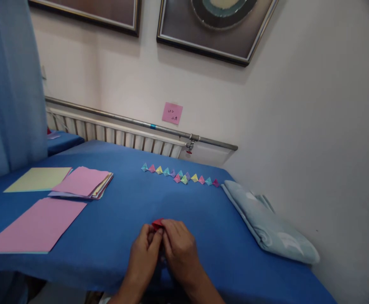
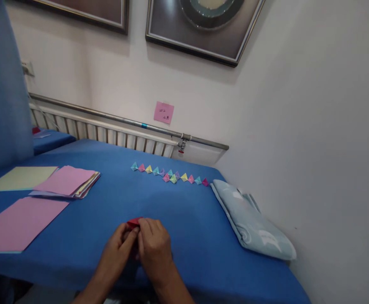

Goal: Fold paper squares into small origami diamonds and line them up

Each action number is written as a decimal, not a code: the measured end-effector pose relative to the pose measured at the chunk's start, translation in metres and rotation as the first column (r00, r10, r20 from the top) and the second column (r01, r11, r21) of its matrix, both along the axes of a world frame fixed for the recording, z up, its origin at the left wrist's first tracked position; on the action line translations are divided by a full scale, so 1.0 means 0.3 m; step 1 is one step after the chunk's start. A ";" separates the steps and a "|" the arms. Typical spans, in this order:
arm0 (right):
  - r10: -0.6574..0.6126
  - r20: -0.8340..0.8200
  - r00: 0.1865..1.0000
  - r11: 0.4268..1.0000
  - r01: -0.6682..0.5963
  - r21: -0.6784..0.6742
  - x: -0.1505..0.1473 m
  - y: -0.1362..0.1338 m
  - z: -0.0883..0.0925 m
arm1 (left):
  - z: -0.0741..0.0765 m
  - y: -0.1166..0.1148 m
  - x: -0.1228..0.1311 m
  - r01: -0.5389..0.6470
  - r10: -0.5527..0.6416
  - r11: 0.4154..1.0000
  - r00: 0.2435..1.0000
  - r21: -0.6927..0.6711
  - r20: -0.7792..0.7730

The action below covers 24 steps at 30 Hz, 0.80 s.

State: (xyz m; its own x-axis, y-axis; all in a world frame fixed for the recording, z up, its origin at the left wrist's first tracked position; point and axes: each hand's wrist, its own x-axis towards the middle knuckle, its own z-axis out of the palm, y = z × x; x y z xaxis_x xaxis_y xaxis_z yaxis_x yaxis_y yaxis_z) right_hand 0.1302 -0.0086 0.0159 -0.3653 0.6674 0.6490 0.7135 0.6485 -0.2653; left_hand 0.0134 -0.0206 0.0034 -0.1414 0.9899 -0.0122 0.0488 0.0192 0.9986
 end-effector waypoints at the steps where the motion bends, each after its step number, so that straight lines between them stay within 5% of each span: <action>1: -0.002 0.002 1.000 1.000 0.002 0.007 -0.002 0.001 0.000 | -0.001 0.001 0.002 -0.004 0.004 1.000 1.000 -0.002 0.024; 5: 0.003 -0.019 1.000 1.000 -0.003 0.029 -0.004 0.004 -0.003 | -0.005 0.016 0.005 0.008 -0.008 1.000 1.000 0.016 0.017; 9: -0.011 -0.029 1.000 0.999 0.012 0.037 -0.002 0.005 0.000 | 0.002 0.031 -0.002 -0.001 0.012 0.997 0.989 0.071 -0.149; 15: -0.063 0.019 0.998 0.998 0.063 0.027 -0.008 0.021 0.027 | 0.030 0.034 -0.010 -0.036 0.122 0.984 0.852 0.176 -0.509; 24: -0.093 0.030 0.995 0.990 0.089 0.106 -0.019 0.082 0.010 | 0.044 0.063 -0.021 -0.041 0.146 0.983 0.769 0.180 -0.622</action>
State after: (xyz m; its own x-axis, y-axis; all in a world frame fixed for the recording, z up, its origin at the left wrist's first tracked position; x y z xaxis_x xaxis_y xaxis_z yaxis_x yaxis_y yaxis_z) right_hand 0.1245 0.0159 0.0188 -0.3299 0.6283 0.7046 0.7783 0.6034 -0.1736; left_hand 0.0070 -0.0017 0.0167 -0.1573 0.9536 0.2568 0.6733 -0.0867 0.7343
